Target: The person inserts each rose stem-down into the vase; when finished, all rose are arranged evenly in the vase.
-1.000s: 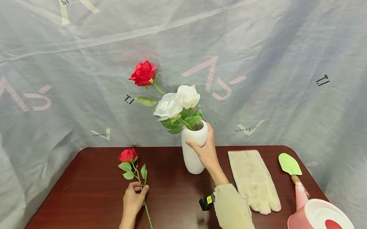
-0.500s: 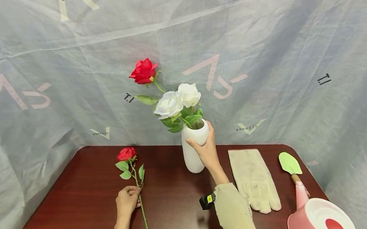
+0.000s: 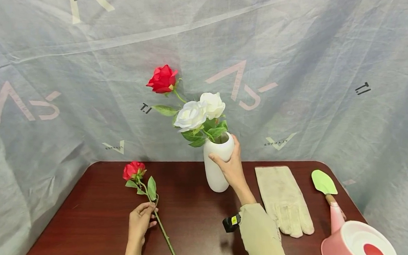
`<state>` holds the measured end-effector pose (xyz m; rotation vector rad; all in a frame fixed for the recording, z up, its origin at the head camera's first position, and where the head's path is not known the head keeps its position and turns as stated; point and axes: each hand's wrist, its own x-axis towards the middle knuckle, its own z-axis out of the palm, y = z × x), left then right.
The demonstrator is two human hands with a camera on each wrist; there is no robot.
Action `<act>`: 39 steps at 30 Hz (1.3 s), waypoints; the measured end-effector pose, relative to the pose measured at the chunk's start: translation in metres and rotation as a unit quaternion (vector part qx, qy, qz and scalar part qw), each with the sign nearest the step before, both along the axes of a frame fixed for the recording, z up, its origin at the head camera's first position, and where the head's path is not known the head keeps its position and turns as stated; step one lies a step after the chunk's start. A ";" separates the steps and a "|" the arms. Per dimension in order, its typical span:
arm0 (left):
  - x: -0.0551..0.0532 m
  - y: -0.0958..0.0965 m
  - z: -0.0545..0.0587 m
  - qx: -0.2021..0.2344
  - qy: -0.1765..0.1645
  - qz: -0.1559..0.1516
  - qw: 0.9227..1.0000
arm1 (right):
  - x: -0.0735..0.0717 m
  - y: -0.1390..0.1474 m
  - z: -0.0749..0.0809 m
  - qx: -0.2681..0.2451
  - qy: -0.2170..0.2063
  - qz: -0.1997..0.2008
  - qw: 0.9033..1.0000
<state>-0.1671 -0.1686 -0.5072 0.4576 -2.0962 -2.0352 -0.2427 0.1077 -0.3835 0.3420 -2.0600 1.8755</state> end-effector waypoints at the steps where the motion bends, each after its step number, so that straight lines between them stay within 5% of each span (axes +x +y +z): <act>1: 0.000 0.000 0.002 0.004 0.003 0.003 1.000 | 0.000 0.000 0.000 0.000 -0.001 0.000 1.000; 9: 0.002 -0.002 0.016 0.057 0.058 -0.004 0.997 | -0.001 0.000 -0.001 0.004 -0.003 -0.006 1.000; 11: -0.002 -0.006 0.008 0.090 0.118 -0.031 0.989 | 0.000 0.000 -0.001 0.003 -0.002 -0.005 1.000; 15: 0.001 -0.005 0.018 0.135 0.180 -0.050 0.973 | -0.001 0.000 -0.001 0.001 0.003 -0.002 1.000; 16: 0.000 -0.007 0.016 0.154 0.211 -0.068 0.963 | -0.001 0.000 -0.001 -0.001 0.006 0.000 1.000; 23: 0.017 0.006 0.064 0.199 0.192 -0.007 0.961 | -0.002 0.000 -0.002 -0.013 0.017 0.005 1.000; 26: 0.019 0.010 0.078 0.229 0.198 0.018 0.953 | -0.002 0.000 -0.001 -0.014 0.017 0.003 1.000; 31: 0.018 0.017 0.095 0.259 0.247 0.045 0.933 | -0.002 0.001 -0.003 -0.017 0.015 0.001 1.000; 39: 0.010 0.022 0.120 0.286 0.338 0.048 0.895 | -0.005 0.002 -0.006 -0.006 0.005 0.001 1.000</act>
